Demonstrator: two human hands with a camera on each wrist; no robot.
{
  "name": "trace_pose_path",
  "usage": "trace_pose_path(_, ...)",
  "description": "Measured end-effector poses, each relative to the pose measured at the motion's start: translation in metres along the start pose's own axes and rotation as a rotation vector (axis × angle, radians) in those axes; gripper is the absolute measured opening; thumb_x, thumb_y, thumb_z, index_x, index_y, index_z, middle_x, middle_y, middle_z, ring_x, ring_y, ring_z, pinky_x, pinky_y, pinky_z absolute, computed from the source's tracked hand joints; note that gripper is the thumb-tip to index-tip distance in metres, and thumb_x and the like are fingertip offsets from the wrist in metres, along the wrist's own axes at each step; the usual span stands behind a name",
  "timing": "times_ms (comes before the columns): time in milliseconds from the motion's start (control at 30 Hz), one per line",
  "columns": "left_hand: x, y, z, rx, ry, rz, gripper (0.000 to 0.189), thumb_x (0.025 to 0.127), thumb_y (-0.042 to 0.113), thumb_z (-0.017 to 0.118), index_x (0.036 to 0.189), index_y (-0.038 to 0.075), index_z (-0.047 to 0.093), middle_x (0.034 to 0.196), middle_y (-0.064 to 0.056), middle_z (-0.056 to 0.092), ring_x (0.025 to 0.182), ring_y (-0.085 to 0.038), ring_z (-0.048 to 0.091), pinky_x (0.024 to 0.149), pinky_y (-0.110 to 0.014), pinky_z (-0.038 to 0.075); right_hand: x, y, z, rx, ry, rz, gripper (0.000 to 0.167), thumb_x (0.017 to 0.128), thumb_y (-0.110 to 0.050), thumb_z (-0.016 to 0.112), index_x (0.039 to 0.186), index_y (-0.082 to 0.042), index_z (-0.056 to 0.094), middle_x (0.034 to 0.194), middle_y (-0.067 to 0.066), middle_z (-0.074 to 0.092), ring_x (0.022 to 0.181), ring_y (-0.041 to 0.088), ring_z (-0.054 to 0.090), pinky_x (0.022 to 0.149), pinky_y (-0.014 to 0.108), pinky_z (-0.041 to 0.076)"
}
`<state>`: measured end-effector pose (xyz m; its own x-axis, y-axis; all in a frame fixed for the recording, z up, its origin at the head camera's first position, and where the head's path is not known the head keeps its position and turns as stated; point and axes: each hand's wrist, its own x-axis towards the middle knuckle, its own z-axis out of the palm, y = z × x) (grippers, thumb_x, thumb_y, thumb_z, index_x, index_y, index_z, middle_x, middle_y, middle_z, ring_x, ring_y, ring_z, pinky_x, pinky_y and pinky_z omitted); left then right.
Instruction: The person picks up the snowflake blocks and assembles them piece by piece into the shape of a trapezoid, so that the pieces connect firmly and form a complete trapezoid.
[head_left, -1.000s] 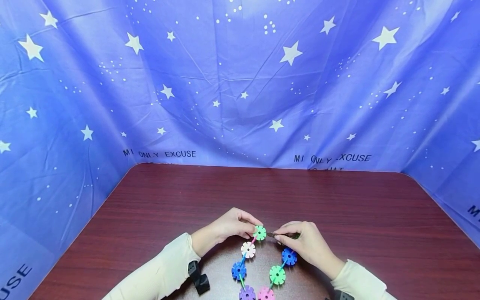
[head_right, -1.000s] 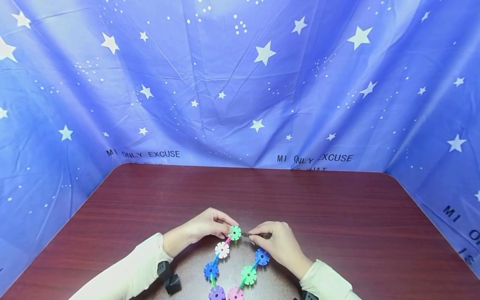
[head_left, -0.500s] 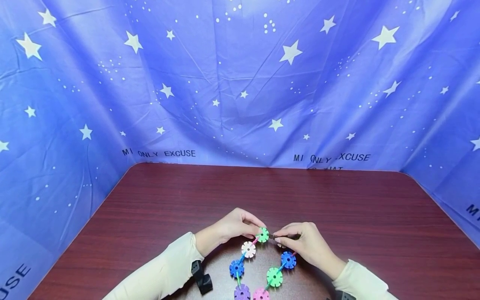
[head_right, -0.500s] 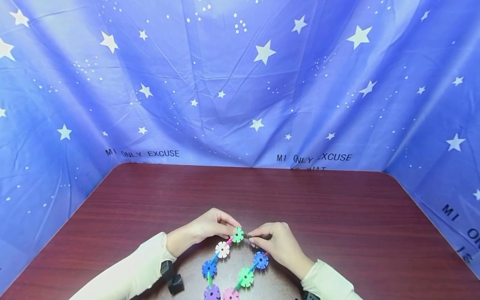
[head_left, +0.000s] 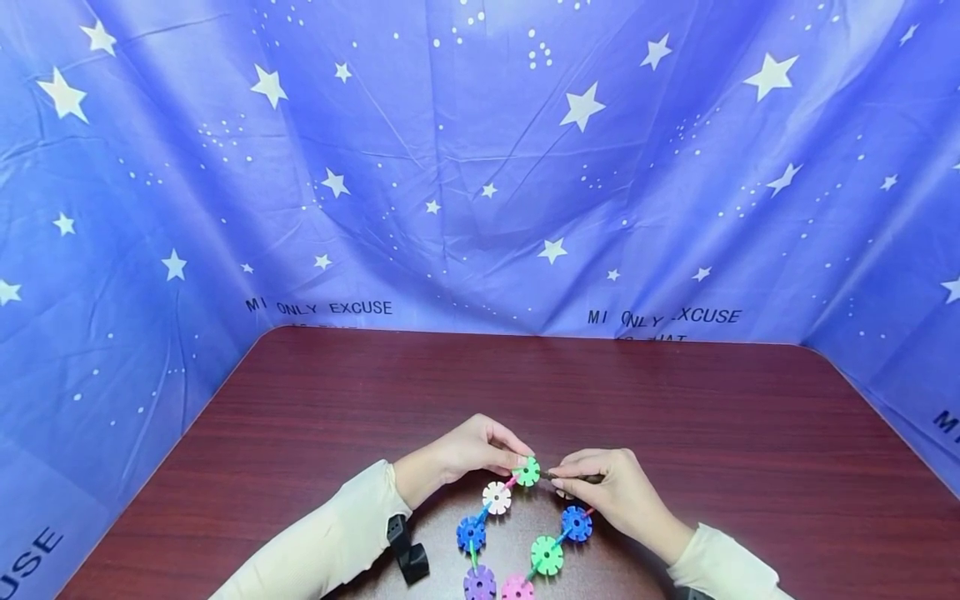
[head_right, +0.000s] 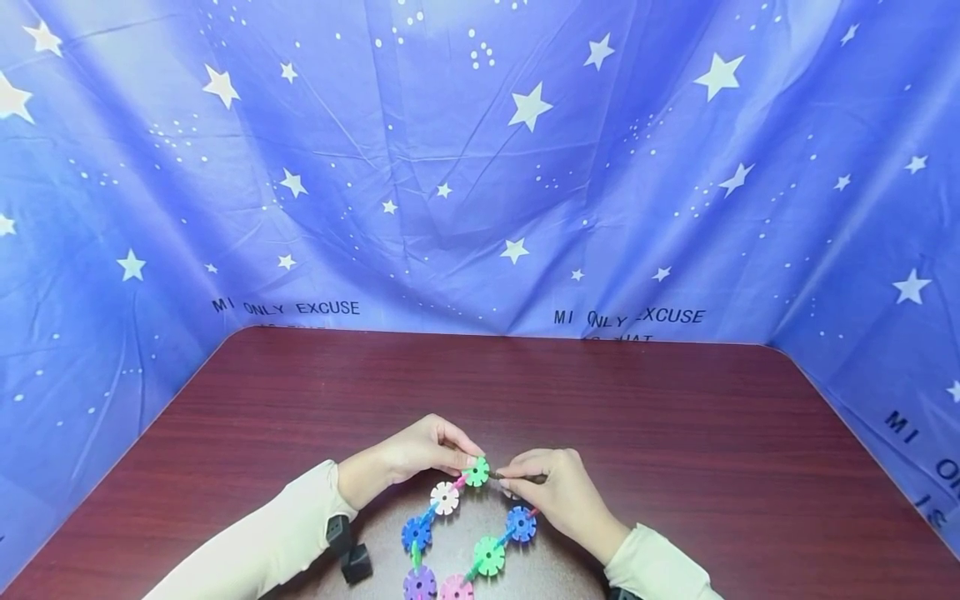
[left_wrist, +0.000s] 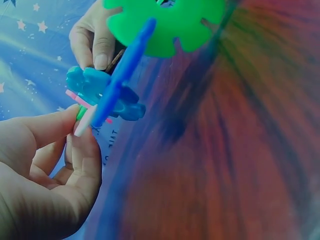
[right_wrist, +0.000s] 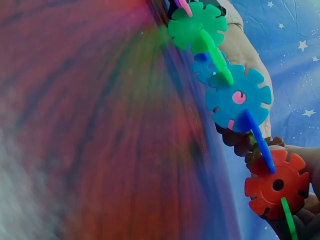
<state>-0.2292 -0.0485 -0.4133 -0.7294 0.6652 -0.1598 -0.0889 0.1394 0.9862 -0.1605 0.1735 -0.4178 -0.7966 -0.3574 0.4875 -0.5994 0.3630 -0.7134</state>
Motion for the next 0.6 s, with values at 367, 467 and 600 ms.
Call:
trace_pose_path(367, 0.0012, -0.0006, -0.0001, 0.023, 0.003, -0.002, 0.019, 0.085, -0.002, 0.065, 0.1, -0.014, 0.067, 0.096, -0.019, 0.07, 0.071, -0.005, 0.062, 0.067, -0.025, 0.055, 0.0021, -0.0029, 0.0053, -0.064, 0.037, -0.066, 0.01, 0.075, 0.0, 0.075, 0.084, -0.005, 0.076, 0.078, 0.001, 0.071, 0.067, -0.003, 0.059, 0.053, 0.013, 0.048)
trace_pose_path(467, 0.0015, -0.0009, 0.0001, 0.023, -0.003, 0.003, 0.02, 0.085, -0.001, 0.065, 0.101, -0.014, 0.067, 0.098, -0.019, 0.07, 0.072, -0.006, 0.063, 0.069, -0.026, 0.055, 0.0018, -0.0026, 0.0054, -0.073, 0.034, -0.056, 0.009, 0.075, -0.001, 0.076, 0.084, -0.005, 0.076, 0.079, 0.002, 0.071, 0.066, -0.004, 0.059, 0.05, 0.014, 0.048)
trace_pose_path(600, 0.0024, -0.0007, -0.0011, 0.045, -0.031, 0.014, 0.02, 0.086, 0.001, 0.065, 0.102, -0.012, 0.067, 0.099, -0.017, 0.07, 0.074, -0.006, 0.063, 0.071, -0.027, 0.055, 0.0008, -0.0026, 0.004, -0.027, 0.008, 0.004, 0.006, 0.078, -0.005, 0.074, 0.085, -0.004, 0.076, 0.079, 0.004, 0.071, 0.063, -0.004, 0.058, 0.044, 0.016, 0.047)
